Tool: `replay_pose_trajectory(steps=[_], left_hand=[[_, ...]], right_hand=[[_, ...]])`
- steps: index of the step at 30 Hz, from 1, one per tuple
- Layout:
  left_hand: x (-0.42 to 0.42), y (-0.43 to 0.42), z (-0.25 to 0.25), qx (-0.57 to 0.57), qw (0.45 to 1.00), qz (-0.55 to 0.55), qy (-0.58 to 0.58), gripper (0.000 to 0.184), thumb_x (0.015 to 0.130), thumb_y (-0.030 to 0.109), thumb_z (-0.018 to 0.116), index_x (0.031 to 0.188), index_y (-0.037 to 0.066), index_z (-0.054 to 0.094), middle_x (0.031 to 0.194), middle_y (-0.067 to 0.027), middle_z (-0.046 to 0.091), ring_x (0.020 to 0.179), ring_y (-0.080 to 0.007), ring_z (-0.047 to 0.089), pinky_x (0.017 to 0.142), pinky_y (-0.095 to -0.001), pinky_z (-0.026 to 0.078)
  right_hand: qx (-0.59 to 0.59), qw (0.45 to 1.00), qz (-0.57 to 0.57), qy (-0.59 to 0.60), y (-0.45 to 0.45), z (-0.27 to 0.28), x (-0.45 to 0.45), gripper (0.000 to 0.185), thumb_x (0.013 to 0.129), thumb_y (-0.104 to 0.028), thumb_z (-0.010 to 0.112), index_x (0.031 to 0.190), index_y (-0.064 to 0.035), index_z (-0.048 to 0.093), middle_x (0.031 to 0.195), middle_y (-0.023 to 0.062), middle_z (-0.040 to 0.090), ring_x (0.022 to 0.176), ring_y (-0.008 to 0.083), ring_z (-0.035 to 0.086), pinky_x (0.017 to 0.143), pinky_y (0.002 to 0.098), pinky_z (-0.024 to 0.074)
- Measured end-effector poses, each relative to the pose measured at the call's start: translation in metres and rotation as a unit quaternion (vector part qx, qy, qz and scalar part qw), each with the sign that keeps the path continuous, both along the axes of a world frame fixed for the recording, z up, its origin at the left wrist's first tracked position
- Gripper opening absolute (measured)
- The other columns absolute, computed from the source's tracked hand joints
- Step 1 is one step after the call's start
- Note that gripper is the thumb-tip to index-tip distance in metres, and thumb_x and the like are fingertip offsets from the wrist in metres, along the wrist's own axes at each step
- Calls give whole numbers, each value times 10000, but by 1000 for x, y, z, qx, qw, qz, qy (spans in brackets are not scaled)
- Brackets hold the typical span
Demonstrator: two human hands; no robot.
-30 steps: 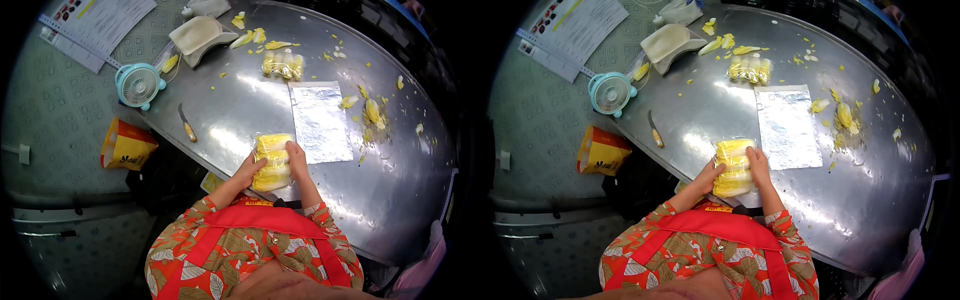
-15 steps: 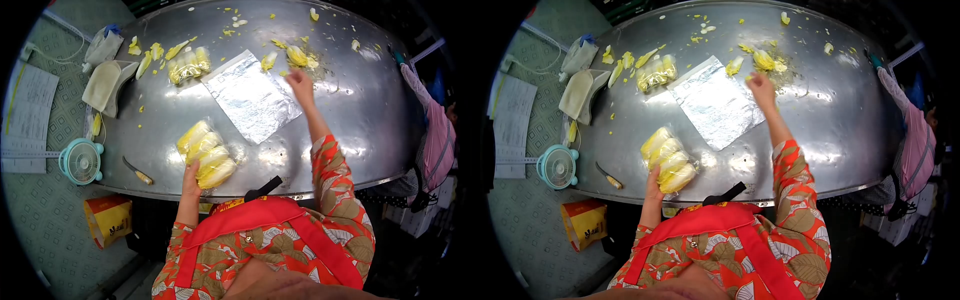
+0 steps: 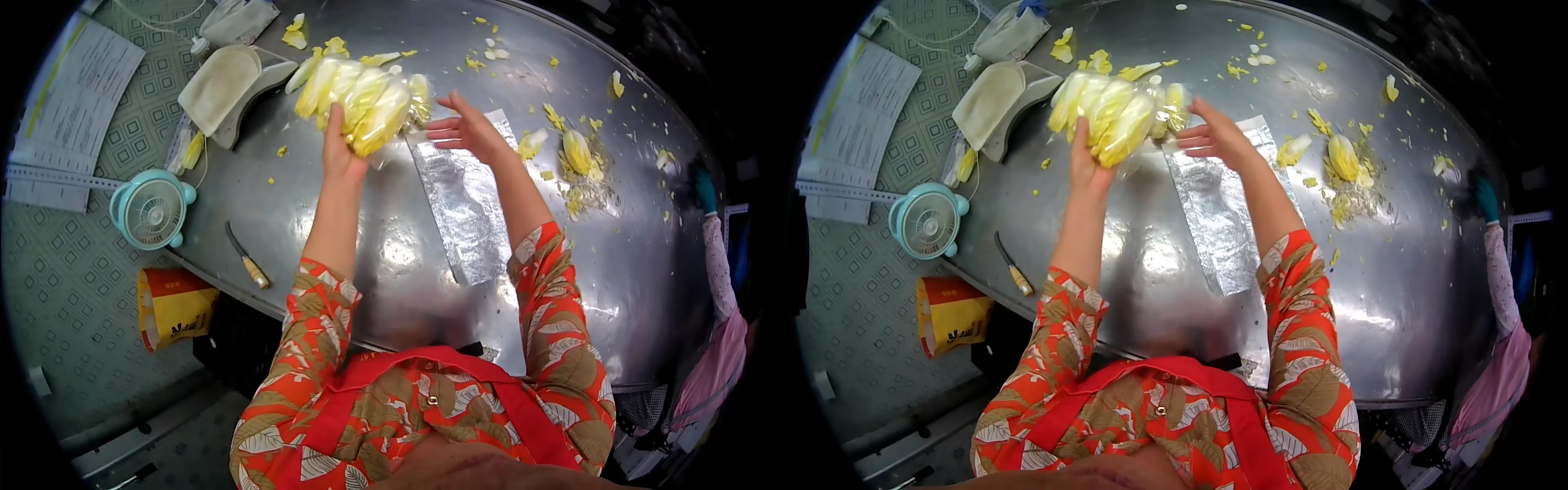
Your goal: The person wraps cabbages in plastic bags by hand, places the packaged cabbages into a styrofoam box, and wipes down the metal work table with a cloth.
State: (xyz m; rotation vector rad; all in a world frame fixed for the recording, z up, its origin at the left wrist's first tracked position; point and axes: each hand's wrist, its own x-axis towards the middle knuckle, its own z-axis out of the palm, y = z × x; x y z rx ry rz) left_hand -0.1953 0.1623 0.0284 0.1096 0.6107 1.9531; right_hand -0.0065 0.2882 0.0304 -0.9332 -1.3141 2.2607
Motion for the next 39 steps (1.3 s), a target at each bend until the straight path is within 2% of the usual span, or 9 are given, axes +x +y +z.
replay_pose_trajectory(steps=[6,10,13,16,23,25,28,33,39], left_hand=[[20,54,-2,67,993,47,85,564,885,375,517,1321,77,318,1270,-122,448,1184,-265,427,989,-435,354],[2,11,-8,-108,966,100,211,809,846,605,416,1394,70,154,1381,-161,287,1273,-271,279,1030,-439,229],[-48,-11,-48,-266,907,175,276,716,832,552,494,1351,105,285,1259,-89,435,1145,-220,409,900,-398,342],[-72,3,-41,-307,853,128,402,721,810,574,513,1319,93,343,1244,-114,441,1114,-236,437,884,-400,361],[-103,57,-25,-330,867,-87,364,849,779,619,529,1353,46,280,1348,-181,351,1245,-294,342,955,-446,329],[-94,63,-19,-408,837,-140,337,799,757,614,567,1288,44,393,1263,-168,455,1170,-275,435,907,-428,390],[-104,70,-44,-381,841,-188,335,671,765,550,610,1183,37,503,1132,-125,562,1054,-228,530,823,-399,458],[-99,63,-62,-304,900,-173,260,496,778,456,642,1075,63,580,979,-51,595,809,-145,564,610,-257,442],[-71,27,-70,-155,949,-95,258,549,833,375,600,1214,16,434,1155,-99,529,1030,-213,525,884,-323,423]], right_hand=[[157,968,-176,90,-5,21,-65,730,786,-341,657,1332,-7,307,1075,166,551,911,207,586,719,312,493],[86,960,-246,102,31,13,-71,650,763,-264,678,1284,4,395,1023,110,574,871,158,577,688,286,478],[297,927,-147,-177,65,-44,-79,589,758,-335,647,1191,37,507,1121,200,574,1021,269,566,865,335,439],[370,895,-136,-208,62,-46,-82,655,758,-383,620,1225,50,466,1199,238,520,1121,337,503,942,362,385],[285,925,-210,-142,60,-53,-75,841,756,-499,602,1303,82,335,1284,289,413,1200,358,420,991,374,332],[287,910,-183,-237,53,-63,-71,929,740,-539,616,1312,112,282,1292,314,379,1223,363,382,999,369,324],[54,988,-126,-73,61,-82,-67,908,741,-503,644,1317,102,285,1264,261,424,1190,309,425,972,362,361],[27,989,-143,36,40,-53,-58,820,762,-400,668,1326,60,291,1238,207,454,1112,257,492,922,358,404],[42,981,-174,77,7,-53,-40,795,748,-362,694,1337,8,308,1173,170,475,1058,228,501,865,328,419]])
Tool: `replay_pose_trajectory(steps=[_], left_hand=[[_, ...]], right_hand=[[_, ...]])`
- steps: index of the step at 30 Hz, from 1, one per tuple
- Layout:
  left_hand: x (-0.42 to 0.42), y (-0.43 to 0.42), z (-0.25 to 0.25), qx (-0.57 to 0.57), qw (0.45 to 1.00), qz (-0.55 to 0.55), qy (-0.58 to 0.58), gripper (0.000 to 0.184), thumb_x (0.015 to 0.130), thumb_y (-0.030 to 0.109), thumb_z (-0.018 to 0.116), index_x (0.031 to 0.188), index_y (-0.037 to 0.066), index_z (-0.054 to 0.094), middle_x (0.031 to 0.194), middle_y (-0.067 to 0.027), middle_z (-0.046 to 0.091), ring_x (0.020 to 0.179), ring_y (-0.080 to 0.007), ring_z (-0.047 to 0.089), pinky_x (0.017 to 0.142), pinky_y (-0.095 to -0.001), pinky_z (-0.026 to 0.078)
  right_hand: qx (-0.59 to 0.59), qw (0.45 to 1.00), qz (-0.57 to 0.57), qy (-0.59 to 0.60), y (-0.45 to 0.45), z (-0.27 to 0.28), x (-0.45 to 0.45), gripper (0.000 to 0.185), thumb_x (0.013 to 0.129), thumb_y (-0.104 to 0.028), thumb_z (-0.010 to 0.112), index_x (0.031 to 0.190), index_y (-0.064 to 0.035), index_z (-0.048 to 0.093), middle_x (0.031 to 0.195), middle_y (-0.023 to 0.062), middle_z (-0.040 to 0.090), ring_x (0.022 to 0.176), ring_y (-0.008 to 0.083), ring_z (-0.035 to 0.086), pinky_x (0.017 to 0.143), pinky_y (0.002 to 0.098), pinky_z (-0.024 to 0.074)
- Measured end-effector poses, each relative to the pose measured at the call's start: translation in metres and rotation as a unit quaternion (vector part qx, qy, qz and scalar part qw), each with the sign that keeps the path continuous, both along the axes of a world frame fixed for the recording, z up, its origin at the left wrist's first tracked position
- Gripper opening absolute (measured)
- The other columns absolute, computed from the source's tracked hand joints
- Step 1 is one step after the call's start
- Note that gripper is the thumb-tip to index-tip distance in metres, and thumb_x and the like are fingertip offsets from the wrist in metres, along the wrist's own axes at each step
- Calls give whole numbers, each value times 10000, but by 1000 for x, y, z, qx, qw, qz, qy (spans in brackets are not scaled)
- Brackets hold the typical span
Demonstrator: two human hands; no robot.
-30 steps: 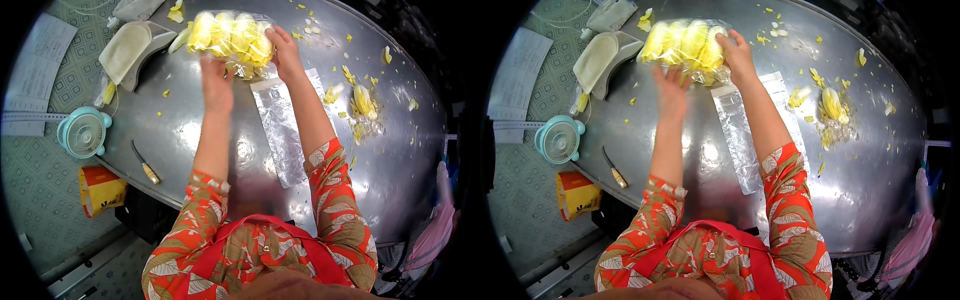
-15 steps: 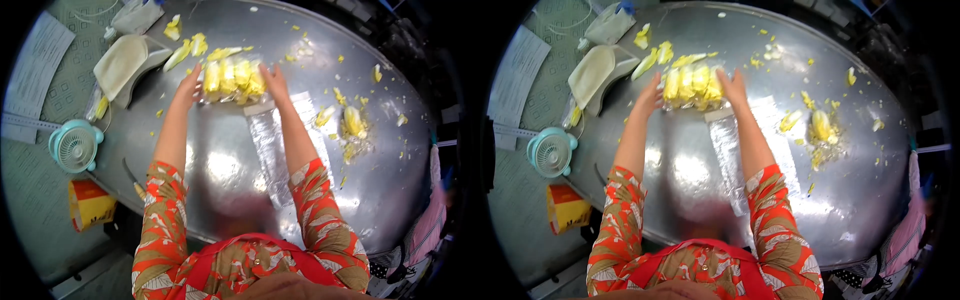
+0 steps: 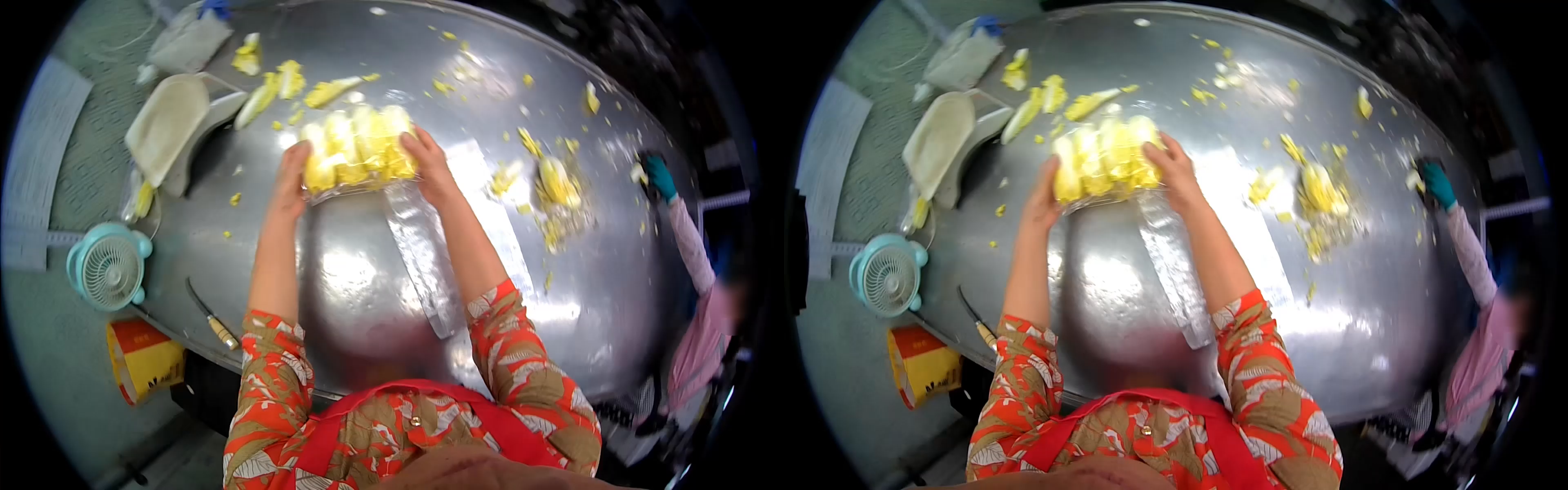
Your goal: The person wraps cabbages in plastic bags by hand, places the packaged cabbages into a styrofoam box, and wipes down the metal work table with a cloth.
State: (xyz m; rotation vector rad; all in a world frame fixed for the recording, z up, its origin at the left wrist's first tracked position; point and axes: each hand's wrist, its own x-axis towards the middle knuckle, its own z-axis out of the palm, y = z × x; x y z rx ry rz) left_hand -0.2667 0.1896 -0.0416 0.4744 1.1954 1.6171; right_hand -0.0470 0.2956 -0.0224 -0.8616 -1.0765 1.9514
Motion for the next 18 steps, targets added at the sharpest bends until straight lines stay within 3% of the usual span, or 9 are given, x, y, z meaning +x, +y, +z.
replay_pose_trajectory(steps=[3,7,8,9,12,15,16,17,18], left_hand=[[21,-38,13,-29,987,-8,-156,536,882,342,533,1283,20,381,1282,-133,451,1169,-247,454,989,-392,381],[46,-96,23,86,984,-22,-156,835,761,490,638,1365,51,264,1387,-127,330,1256,-296,351,1043,-442,311],[50,-107,24,97,984,-41,-142,848,751,513,633,1368,59,267,1395,-118,322,1259,-297,346,1045,-449,305],[53,-115,28,109,984,-58,-127,862,742,536,628,1370,67,270,1403,-109,314,1262,-298,340,1047,-455,299],[68,-127,12,34,985,19,-165,872,731,533,642,1373,74,270,1403,-106,317,1256,-298,348,1038,-452,311],[87,-135,5,55,968,36,-241,875,727,521,647,1377,77,265,1407,-102,311,1260,-296,343,1031,-449,318],[96,-139,11,93,942,34,-321,780,731,394,687,1338,53,337,1353,-113,396,1198,-268,429,975,-410,391],[102,-140,18,92,941,36,-323,780,731,394,687,1338,53,337,1353,-113,396,1198,-268,429,975,-410,391],[108,-140,24,46,977,79,-191,796,741,494,607,1358,86,312,1376,-106,361,1227,-294,383,1002,-450,347]], right_hand=[[46,991,-16,-124,-36,32,19,677,767,-346,673,1324,-98,379,1191,146,457,1059,210,486,873,318,418],[85,991,40,-100,-62,68,32,777,707,-359,723,1344,-109,355,1173,169,430,1027,239,477,878,326,410],[79,990,63,-94,-65,79,35,901,651,-394,762,1355,-57,314,1171,232,414,1030,279,480,864,324,419],[77,991,59,-93,-68,79,35,901,651,-394,762,1355,-57,314,1171,232,414,1030,279,480,864,324,419],[86,977,109,-164,-73,63,35,776,731,-375,697,1359,-100,333,1172,167,439,1027,228,482,874,311,413],[81,974,150,-149,-81,56,50,692,791,-350,638,1360,-101,333,1156,130,469,1035,197,483,869,298,412],[59,976,175,-119,-83,65,64,615,837,-316,582,1359,-104,335,1154,94,485,1056,172,476,869,298,422],[52,977,191,-75,-82,63,75,607,849,-320,565,1363,-105,324,1170,99,499,1067,178,493,870,309,441],[50,971,228,-60,-74,65,89,593,844,-323,575,1347,-99,356,1141,111,540,1054,188,523,867,324,457]])
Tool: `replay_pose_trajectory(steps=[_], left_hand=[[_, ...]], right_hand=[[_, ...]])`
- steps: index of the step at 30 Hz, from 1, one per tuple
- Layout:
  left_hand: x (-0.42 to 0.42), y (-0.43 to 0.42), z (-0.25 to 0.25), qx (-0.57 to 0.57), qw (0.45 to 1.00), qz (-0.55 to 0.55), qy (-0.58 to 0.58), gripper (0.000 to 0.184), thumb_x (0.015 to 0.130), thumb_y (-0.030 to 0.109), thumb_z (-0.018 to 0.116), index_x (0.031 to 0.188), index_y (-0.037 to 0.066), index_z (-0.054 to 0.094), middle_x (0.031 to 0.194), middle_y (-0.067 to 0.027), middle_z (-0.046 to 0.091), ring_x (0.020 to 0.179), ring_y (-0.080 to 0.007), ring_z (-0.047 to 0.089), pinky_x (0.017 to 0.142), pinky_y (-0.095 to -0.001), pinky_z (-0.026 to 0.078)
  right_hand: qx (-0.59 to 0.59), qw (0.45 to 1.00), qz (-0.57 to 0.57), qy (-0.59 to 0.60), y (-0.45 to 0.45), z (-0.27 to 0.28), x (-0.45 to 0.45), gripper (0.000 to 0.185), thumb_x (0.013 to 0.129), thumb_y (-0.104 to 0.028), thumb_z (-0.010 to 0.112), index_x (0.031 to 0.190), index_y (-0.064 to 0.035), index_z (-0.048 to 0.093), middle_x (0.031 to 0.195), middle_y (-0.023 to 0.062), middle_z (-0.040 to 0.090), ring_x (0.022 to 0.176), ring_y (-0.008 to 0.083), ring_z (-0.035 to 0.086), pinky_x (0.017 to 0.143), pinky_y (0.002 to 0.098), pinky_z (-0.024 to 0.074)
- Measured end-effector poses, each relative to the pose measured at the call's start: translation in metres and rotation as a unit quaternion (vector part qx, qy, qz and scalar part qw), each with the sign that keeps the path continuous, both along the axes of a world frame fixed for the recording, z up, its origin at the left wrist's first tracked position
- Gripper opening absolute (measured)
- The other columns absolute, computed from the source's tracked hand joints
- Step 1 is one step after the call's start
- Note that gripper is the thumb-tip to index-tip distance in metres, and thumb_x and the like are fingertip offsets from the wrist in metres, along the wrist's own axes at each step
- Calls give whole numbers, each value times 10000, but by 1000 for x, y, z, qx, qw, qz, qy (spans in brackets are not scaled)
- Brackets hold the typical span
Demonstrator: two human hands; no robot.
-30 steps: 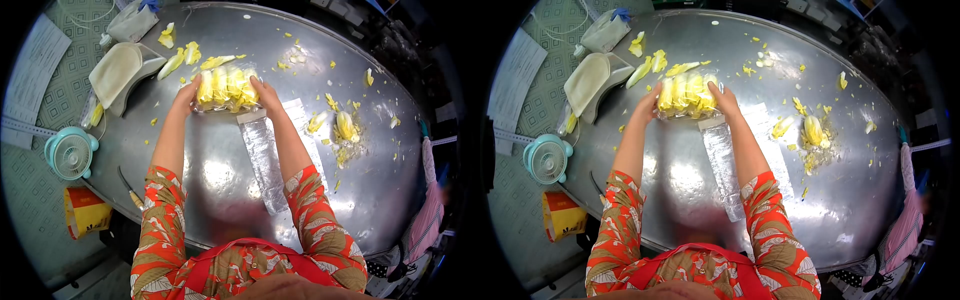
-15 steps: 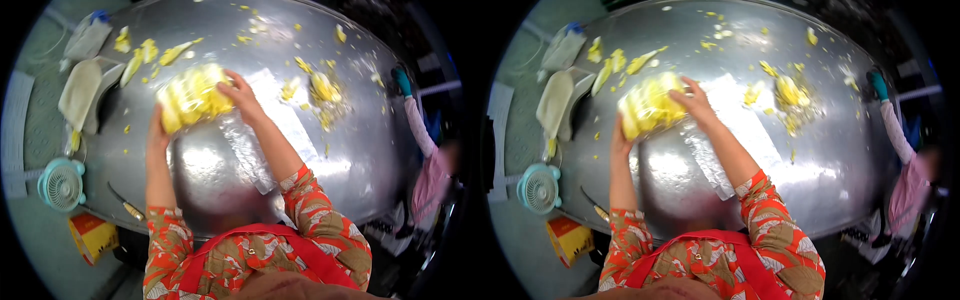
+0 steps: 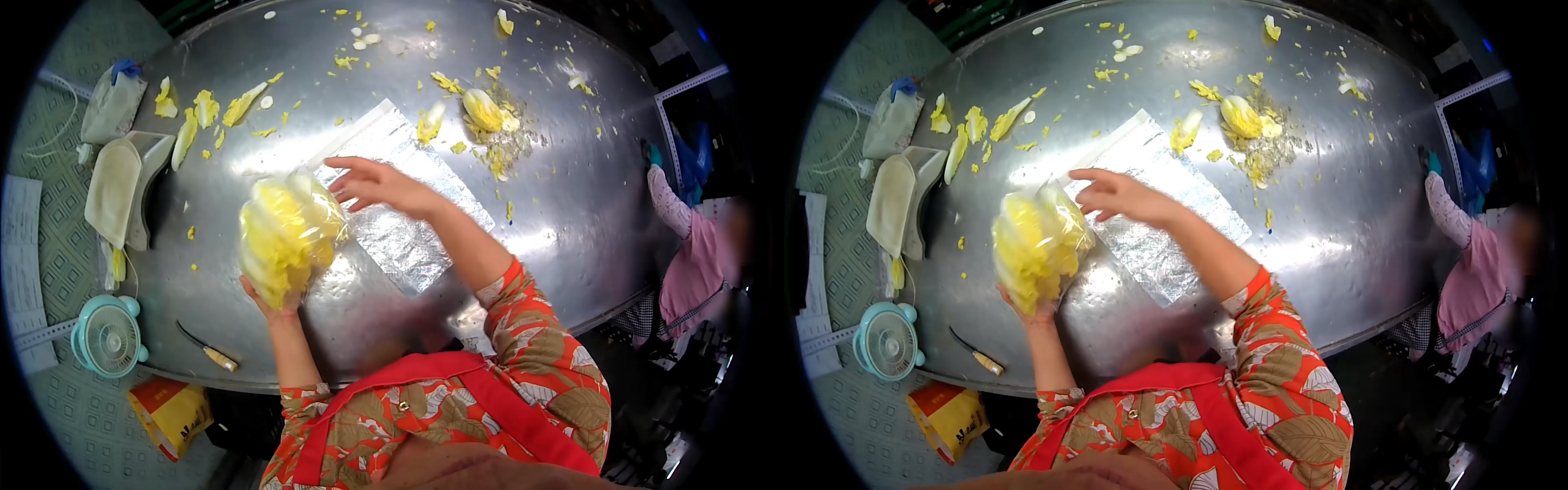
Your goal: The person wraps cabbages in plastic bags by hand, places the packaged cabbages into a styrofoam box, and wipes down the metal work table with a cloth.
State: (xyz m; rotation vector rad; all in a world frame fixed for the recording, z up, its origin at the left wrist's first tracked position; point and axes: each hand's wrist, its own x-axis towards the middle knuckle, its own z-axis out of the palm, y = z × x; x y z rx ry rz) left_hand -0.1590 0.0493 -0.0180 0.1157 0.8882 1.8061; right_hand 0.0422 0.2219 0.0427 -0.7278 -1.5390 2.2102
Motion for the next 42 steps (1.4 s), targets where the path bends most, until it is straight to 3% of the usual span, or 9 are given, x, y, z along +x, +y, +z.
replay_pose_trajectory(steps=[2,6,14,16,20,23,26,29,42], left_hand=[[5,1,11,-68,988,38,131,821,752,594,527,1377,119,287,1399,-99,326,1257,-320,336,1028,-490,304],[-9,-9,16,-42,968,101,227,765,723,472,601,1325,69,351,1323,-117,418,1172,-296,430,956,-454,381],[-46,-61,-36,86,996,28,-2,887,709,631,560,1375,116,280,1381,-134,339,1233,-343,366,1011,-496,330],[-34,-63,-14,90,995,26,-27,867,722,601,573,1370,99,287,1376,-137,347,1227,-343,376,1004,-501,338],[-35,-83,-3,60,995,82,-19,883,680,614,585,1348,97,328,1323,-130,421,1185,-327,431,986,-493,367],[-34,-95,17,181,982,54,-28,777,755,574,519,1337,90,345,1308,-134,437,1181,-329,435,985,-492,370],[-49,-104,31,-65,943,20,326,687,836,536,385,1352,88,316,1342,-146,390,1209,-340,398,985,-505,361],[-44,-124,36,106,985,127,-50,591,847,495,447,1264,77,429,1272,-119,473,1099,-275,506,840,-392,477],[-109,-171,21,13,994,100,50,745,826,610,385,1370,110,284,1375,-110,331,1226,-314,347,1004,-480,311]], right_hand=[[182,962,-157,-126,33,-14,39,523,798,-313,643,1246,-87,497,1055,110,601,992,195,560,841,317,465],[488,618,-357,-503,113,-40,131,701,657,-400,736,1245,-114,484,1243,175,459,1132,316,451,927,422,390],[459,702,-414,-355,137,-64,164,678,704,-179,632,1319,-56,375,1180,195,526,1070,324,536,906,388,420],[123,894,-430,-35,104,-30,140,631,758,-214,599,1307,-10,364,1159,175,531,1053,290,552,882,376,446],[-23,956,-285,59,60,-33,94,619,813,-299,560,1274,50,338,1153,180,509,1021,313,560,848,377,484],[-128,963,-228,71,11,-51,52,555,825,-278,544,1237,45,359,1061,199,543,915,314,597,796,394,506],[-244,947,-160,130,-47,-82,24,580,819,-280,574,1261,18,347,1098,209,524,959,294,576,801,374,494],[-293,940,-100,145,-101,-82,16,620,792,-223,598,1307,-20,319,1131,159,508,982,313,567,822,388,491],[-224,942,-225,105,-259,-56,75,632,801,-183,617,1351,-107,313,1133,138,510,952,263,587,761,341,494]])
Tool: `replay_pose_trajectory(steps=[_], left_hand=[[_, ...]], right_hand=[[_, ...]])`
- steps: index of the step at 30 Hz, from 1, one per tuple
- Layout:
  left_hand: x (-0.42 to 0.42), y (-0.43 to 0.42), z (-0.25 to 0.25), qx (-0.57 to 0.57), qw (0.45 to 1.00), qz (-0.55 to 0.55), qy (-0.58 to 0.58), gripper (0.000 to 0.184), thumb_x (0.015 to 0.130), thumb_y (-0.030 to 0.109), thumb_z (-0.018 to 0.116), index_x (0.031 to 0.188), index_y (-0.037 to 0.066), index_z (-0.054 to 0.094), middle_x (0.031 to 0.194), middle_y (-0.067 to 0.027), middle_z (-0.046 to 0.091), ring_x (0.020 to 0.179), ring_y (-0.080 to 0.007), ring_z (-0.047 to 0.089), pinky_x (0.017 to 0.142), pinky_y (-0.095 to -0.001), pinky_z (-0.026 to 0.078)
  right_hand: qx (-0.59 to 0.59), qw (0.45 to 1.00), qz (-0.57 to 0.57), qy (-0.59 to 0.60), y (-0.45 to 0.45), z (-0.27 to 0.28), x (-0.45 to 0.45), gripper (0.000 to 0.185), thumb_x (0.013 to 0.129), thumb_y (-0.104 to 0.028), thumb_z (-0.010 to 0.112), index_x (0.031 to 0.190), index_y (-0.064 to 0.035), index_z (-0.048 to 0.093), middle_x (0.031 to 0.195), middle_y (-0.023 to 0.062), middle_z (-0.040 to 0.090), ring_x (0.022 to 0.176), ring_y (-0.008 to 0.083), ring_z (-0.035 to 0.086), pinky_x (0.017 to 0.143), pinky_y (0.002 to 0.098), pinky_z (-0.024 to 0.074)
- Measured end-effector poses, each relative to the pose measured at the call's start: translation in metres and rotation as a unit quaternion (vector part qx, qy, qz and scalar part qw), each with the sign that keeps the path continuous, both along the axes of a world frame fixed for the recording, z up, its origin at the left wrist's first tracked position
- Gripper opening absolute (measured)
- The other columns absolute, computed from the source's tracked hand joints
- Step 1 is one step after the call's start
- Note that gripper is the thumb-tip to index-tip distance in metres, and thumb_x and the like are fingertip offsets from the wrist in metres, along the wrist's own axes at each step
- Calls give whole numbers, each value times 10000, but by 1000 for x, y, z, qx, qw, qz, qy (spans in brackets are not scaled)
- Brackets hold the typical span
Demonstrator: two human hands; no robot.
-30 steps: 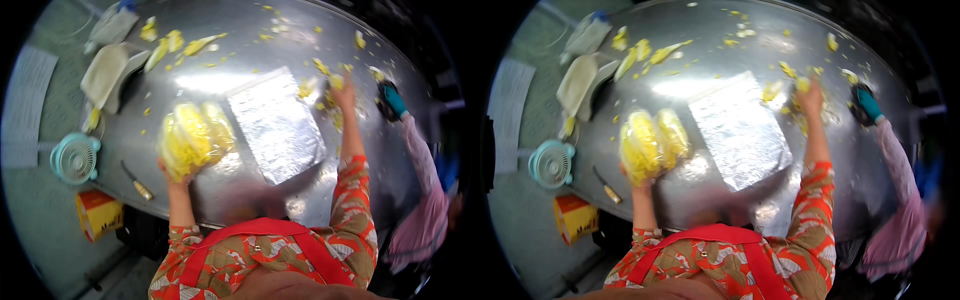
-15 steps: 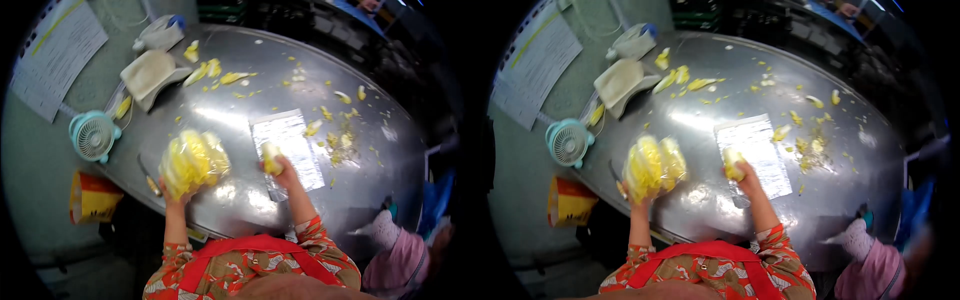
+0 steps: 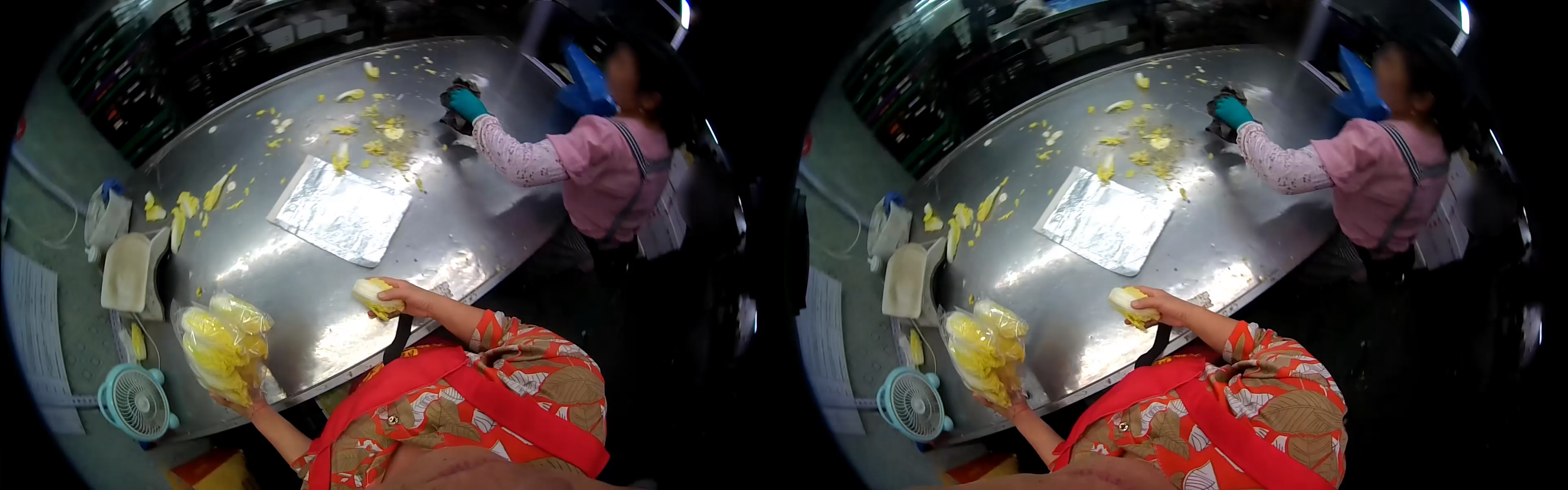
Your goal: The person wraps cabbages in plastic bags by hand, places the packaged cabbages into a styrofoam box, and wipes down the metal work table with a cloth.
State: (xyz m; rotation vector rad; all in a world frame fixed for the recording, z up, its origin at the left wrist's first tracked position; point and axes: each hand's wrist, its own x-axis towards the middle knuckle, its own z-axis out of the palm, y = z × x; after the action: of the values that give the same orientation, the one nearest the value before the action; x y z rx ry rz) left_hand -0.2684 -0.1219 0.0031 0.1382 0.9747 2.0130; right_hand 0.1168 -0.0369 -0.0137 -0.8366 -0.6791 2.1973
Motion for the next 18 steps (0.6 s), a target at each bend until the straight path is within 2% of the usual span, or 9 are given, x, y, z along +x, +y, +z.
replay_pose_trajectory(steps=[1,2,8,11,13,14,15,17,18], left_hand=[[4,-1,9,-19,999,38,-18,790,798,645,401,1369,111,284,1375,-111,331,1232,-323,341,1008,-483,305],[7,-1,13,-18,999,22,-16,790,798,645,401,1369,111,284,1375,-111,331,1232,-323,341,1008,-483,305],[34,-2,16,35,991,-124,-27,826,763,618,501,1380,120,268,1391,-114,313,1237,-332,334,1001,-487,312],[71,0,19,87,969,-231,6,916,711,664,538,1376,102,253,1397,-119,283,1248,-323,300,1014,-502,295],[108,-4,29,250,859,-441,-71,885,731,625,540,1388,110,248,1405,-128,290,1243,-347,327,999,-521,308],[129,-8,30,183,892,-412,-38,909,717,637,548,1388,107,242,1404,-128,294,1244,-347,331,1000,-528,308],[151,-14,33,187,885,-425,-38,909,717,637,548,1388,107,242,1404,-128,294,1244,-347,331,1000,-528,308],[213,-31,60,247,783,-566,-70,914,709,646,548,1385,109,249,1391,-130,314,1232,-350,348,987,-539,326],[233,-39,60,201,776,-595,-64,923,690,646,571,1381,120,258,1385,-132,320,1225,-352,356,971,-552,344]], right_hand=[[-13,1000,5,-5,-9,2,4,623,807,-186,611,1349,-106,316,1129,138,513,939,262,593,762,337,495],[-7,1000,-11,-7,-20,-1,12,608,811,-196,605,1340,-88,325,1123,142,520,932,262,598,773,338,497],[-6,996,-92,8,-90,3,52,611,808,-205,607,1329,-51,327,1112,146,530,917,260,604,789,329,500],[4,992,-124,26,-120,6,71,634,804,-187,605,1347,-52,307,1118,147,532,917,263,605,793,324,497],[39,990,-129,32,-140,15,84,646,799,-172,604,1356,-56,298,1136,147,526,921,264,606,800,323,494],[52,987,-141,49,-152,23,93,648,793,-160,605,1356,-59,301,1158,146,518,924,270,607,808,320,490],[65,984,-157,61,-166,29,103,649,791,-183,609,1351,-63,304,1181,143,505,947,280,601,814,326,490],[93,966,-201,135,-193,44,127,646,797,-219,602,1351,-90,296,1218,155,479,1018,308,570,849,375,479],[103,949,-241,173,-211,52,140,643,801,-238,594,1351,-104,290,1237,156,465,1061,318,543,873,405,464]])
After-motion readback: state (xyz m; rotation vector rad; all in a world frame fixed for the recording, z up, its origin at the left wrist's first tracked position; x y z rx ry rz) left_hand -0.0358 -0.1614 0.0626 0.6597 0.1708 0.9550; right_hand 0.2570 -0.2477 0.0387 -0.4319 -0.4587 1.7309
